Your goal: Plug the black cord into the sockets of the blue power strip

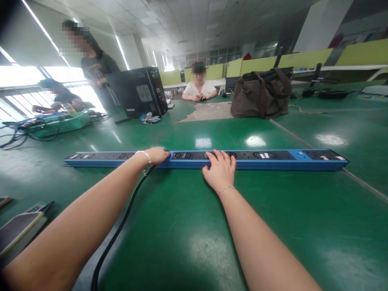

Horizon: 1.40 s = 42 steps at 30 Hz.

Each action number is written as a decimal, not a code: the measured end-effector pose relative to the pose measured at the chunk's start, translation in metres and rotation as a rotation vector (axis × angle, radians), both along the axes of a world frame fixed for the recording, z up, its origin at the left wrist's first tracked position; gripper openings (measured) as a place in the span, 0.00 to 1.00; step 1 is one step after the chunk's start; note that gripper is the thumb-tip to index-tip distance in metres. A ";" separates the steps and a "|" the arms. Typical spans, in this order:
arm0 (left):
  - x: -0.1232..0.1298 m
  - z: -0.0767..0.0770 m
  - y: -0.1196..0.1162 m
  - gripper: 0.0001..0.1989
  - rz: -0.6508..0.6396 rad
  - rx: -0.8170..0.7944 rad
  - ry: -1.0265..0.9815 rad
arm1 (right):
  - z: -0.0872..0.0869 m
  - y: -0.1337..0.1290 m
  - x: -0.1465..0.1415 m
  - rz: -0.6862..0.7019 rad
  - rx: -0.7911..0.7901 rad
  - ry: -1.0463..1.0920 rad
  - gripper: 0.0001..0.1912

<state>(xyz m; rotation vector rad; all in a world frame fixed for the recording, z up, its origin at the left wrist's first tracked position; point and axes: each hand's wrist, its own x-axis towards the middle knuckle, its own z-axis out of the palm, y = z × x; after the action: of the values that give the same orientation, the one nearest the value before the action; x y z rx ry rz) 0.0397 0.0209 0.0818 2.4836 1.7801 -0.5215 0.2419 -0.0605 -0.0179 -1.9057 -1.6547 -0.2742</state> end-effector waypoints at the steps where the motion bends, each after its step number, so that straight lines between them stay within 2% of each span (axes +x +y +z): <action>1: 0.000 -0.001 -0.001 0.25 0.005 -0.029 -0.011 | 0.000 0.000 0.000 0.000 -0.003 0.001 0.24; 5: -0.001 -0.005 -0.003 0.27 0.060 -0.102 -0.067 | 0.000 0.000 0.000 0.002 0.002 0.000 0.24; 9: -0.002 -0.007 -0.006 0.31 0.086 -0.054 -0.133 | -0.001 0.001 0.000 -0.003 0.020 -0.006 0.23; 12: -0.009 -0.008 -0.013 0.38 0.101 -0.047 -0.191 | -0.002 0.002 -0.001 -0.014 0.037 -0.012 0.23; 14: -0.018 -0.012 -0.018 0.42 0.111 -0.073 -0.275 | -0.003 0.002 0.000 -0.015 0.042 -0.023 0.23; 15: -0.023 -0.016 -0.020 0.42 0.137 -0.060 -0.380 | -0.003 0.001 0.000 -0.017 0.044 -0.031 0.23; 16: -0.029 -0.020 -0.022 0.41 0.166 0.013 -0.475 | -0.002 0.001 0.000 -0.016 0.046 -0.040 0.23; 18: -0.042 -0.032 -0.024 0.34 0.195 0.311 -0.597 | 0.000 -0.001 -0.004 0.006 0.049 -0.064 0.24; 20: -0.053 -0.046 -0.025 0.23 0.109 0.578 -0.623 | 0.003 -0.003 -0.014 0.083 0.054 -0.097 0.26; 22: -0.060 -0.061 -0.025 0.16 -0.014 0.658 -0.641 | 0.006 -0.005 -0.031 0.216 0.060 -0.131 0.27; 25: -0.060 -0.079 -0.025 0.16 -0.089 0.636 -0.602 | 0.009 -0.004 -0.065 0.431 0.082 -0.150 0.27; 27: -0.057 -0.086 -0.026 0.18 -0.089 0.627 -0.553 | 0.010 0.003 -0.087 0.511 0.097 -0.121 0.28; 31: -0.052 -0.090 -0.027 0.20 -0.093 0.616 -0.531 | 0.011 0.025 -0.115 0.466 0.133 0.024 0.24; 35: -0.053 -0.086 -0.027 0.19 -0.069 0.618 -0.565 | 0.017 0.041 -0.122 0.436 0.152 0.018 0.19; 42: -0.050 -0.079 -0.030 0.18 -0.029 0.562 -0.610 | 0.026 0.034 -0.124 0.359 0.037 0.037 0.18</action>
<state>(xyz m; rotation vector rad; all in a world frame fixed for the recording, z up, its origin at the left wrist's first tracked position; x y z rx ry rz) -0.0105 -0.0087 0.0028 2.5548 1.7763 0.7700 0.1174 -0.0261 0.0077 -1.5406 -1.9122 -0.1224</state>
